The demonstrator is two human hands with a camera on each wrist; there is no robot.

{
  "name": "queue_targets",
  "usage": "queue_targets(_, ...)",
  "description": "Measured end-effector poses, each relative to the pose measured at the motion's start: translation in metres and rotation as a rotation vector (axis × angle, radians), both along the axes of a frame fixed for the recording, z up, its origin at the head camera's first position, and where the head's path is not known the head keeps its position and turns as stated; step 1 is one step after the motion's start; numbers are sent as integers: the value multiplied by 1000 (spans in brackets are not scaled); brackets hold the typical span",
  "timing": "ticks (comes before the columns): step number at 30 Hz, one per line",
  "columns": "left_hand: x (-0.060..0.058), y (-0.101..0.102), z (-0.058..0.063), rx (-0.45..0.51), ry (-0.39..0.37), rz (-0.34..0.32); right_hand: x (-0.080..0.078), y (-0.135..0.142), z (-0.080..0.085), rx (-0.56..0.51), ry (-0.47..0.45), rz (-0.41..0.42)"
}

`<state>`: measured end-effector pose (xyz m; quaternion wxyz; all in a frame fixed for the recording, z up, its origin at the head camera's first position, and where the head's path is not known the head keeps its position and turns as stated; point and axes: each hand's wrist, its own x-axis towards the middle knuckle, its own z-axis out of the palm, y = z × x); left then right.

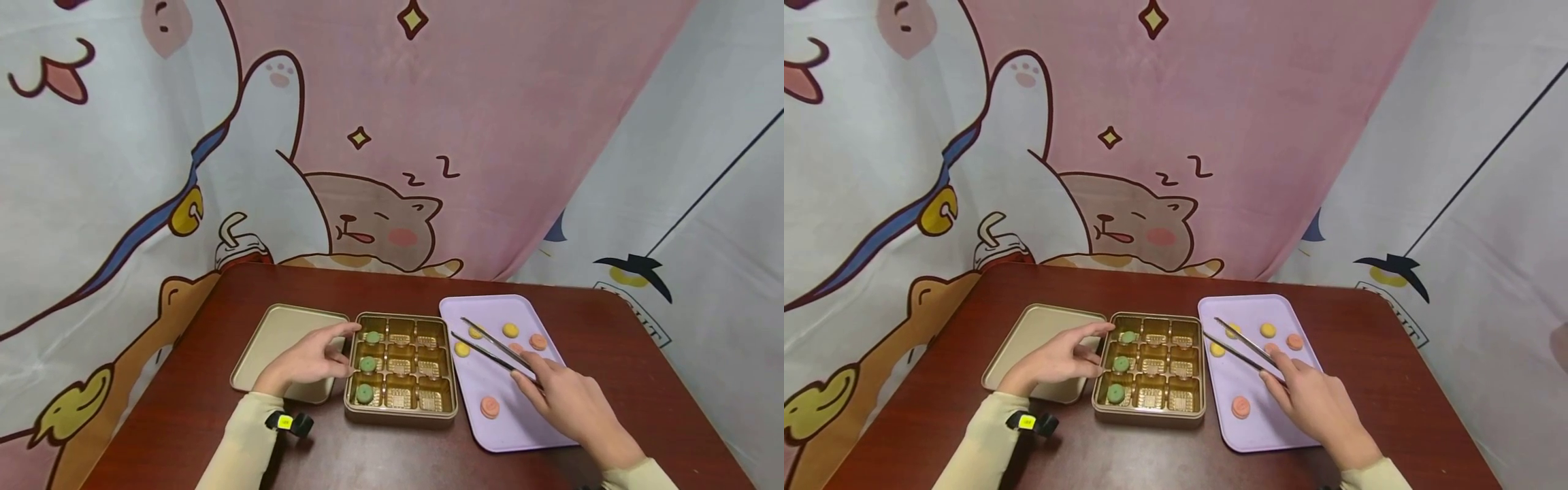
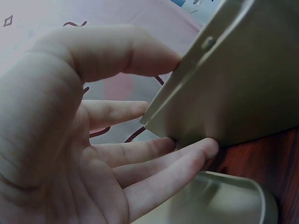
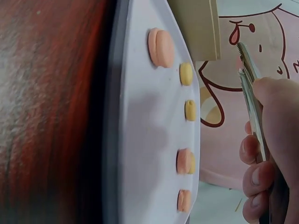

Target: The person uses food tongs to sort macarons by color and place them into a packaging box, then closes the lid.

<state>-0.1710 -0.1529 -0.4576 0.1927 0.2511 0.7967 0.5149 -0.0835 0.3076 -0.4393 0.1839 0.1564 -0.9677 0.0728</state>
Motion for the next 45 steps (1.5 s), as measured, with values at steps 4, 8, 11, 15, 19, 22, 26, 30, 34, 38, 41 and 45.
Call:
queue_targets(4,0,-1,0,-1,3,2,1,2,-3,6,-13,-11)
queue_targets(8,0,-1,-1,1,2,1,2,3,-6,17,-24,-23)
queue_targets(11,1,-1,-1,1,3,2,2,4,-8,25,-22,-24)
queue_targets(15,1,-1,0,-4,5,5,1,5,-12,31,-24,-22)
queue_targets(19,1,-1,0,-5,6,5,1,6,-16,31,-40,-25)
queue_targets(22,1,-1,0,-4,6,3,0,6,-19,36,-61,-30)
queue_targets(26,1,-1,0,-3,6,-2,0,7,-23,50,-92,-41)
queue_targets(30,1,0,-1,-1,6,-3,0,8,-25,59,-118,-55)
queue_targets(34,0,1,-1,-6,7,-3,-1,9,-26,67,-143,-63)
queue_targets(38,0,1,-1,-16,10,1,-1,9,-28,83,-158,-65)
queue_targets(41,0,1,-1,-19,11,4,-1,9,-29,91,-152,-61)
queue_targets(45,0,0,-1,-19,14,6,-2,8,-30,96,-130,-54)
